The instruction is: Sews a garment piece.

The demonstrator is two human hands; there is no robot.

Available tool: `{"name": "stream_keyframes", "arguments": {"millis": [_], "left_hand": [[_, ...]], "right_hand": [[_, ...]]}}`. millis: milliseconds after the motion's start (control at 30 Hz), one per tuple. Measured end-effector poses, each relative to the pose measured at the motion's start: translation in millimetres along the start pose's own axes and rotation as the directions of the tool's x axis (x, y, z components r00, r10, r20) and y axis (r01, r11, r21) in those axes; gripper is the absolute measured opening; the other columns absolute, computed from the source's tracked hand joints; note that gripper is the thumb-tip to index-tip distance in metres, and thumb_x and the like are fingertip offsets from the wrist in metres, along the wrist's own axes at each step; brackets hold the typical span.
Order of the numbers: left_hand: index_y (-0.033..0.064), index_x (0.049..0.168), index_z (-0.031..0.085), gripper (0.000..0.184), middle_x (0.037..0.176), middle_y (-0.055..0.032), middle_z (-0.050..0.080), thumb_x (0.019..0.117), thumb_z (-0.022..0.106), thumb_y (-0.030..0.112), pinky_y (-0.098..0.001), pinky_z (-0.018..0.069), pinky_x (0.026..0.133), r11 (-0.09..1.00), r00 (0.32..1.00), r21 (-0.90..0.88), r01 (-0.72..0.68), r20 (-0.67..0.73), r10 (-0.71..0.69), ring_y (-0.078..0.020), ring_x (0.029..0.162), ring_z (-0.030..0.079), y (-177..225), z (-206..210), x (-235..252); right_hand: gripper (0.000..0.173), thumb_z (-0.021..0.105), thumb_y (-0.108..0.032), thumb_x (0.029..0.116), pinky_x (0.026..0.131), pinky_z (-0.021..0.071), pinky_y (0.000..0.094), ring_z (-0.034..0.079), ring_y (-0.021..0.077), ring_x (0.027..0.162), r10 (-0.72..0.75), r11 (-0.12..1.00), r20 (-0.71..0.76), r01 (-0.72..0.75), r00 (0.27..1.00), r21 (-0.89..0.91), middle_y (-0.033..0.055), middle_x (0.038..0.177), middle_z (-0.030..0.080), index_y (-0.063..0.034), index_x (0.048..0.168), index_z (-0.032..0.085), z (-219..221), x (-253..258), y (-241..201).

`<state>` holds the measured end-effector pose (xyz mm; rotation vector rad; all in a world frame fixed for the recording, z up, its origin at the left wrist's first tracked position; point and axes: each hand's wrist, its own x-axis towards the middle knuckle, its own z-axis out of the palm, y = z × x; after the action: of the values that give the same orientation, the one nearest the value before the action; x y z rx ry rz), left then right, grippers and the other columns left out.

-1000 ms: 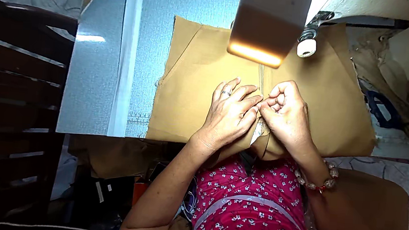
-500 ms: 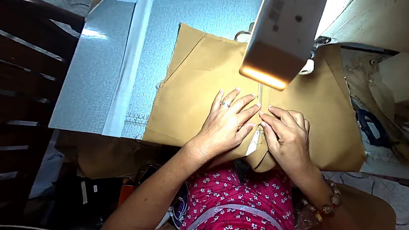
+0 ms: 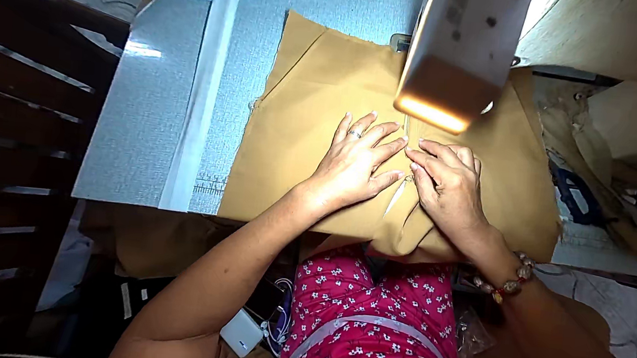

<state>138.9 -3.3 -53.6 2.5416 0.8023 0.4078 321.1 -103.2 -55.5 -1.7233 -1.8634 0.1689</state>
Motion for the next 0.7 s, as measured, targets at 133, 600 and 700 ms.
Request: {"name": "stream_keyframes", "arguments": {"millis": [133, 600, 700], "left_hand": [[0.0162, 0.143, 0.062, 0.052, 0.155, -0.0108, 0.051, 0.1008, 0.053, 0.045, -0.0716, 0.0138, 0.118, 1.0, 1.0, 0.008, -0.01, 0.0, 0.01, -0.0434, 0.15, 0.034, -9.3, -1.2, 10.0], [0.0159, 0.142, 0.063, 0.053, 0.153, -0.0145, 0.052, 0.1022, 0.048, 0.047, -0.0697, 0.013, 0.119, 0.995, 0.996, 0.056, -0.086, 0.025, 0.085, -0.0436, 0.15, 0.033, -30.3, -9.1, 33.5], [0.0165, 0.145, 0.06, 0.067, 0.155, -0.0134, 0.05, 0.0971, 0.051, 0.062, -0.0706, 0.0125, 0.119, 0.994, 0.995, 0.06, -0.089, 0.048, 0.086, -0.0436, 0.151, 0.032, -30.1, -10.4, 32.9]], "right_hand": [[0.029, 0.056, -0.01, 0.1011, 0.092, 0.043, 0.0547, 0.059, 0.0387, 0.116, -0.03, 1.0, 0.033, 0.03, 0.999, 0.004, 0.0156, 0.135, 0.065, -0.0048, 0.123, 0.074, -3.8, 8.6, 4.3], [0.031, 0.053, -0.007, 0.0961, 0.102, 0.0432, 0.0542, 0.058, 0.038, 0.127, -0.217, 0.976, -0.055, 0.219, 0.975, 0.025, 0.0149, 0.133, 0.068, -0.0087, 0.114, 0.078, 5.4, 33.2, 40.7], [0.03, 0.053, 0.004, 0.09, 0.112, 0.0406, 0.0522, 0.053, 0.0425, 0.135, -0.281, 0.959, 0.013, 0.28, 0.96, 0.043, 0.0183, 0.133, 0.067, -0.0009, 0.108, 0.076, -6.3, 20.3, 40.3]]}}
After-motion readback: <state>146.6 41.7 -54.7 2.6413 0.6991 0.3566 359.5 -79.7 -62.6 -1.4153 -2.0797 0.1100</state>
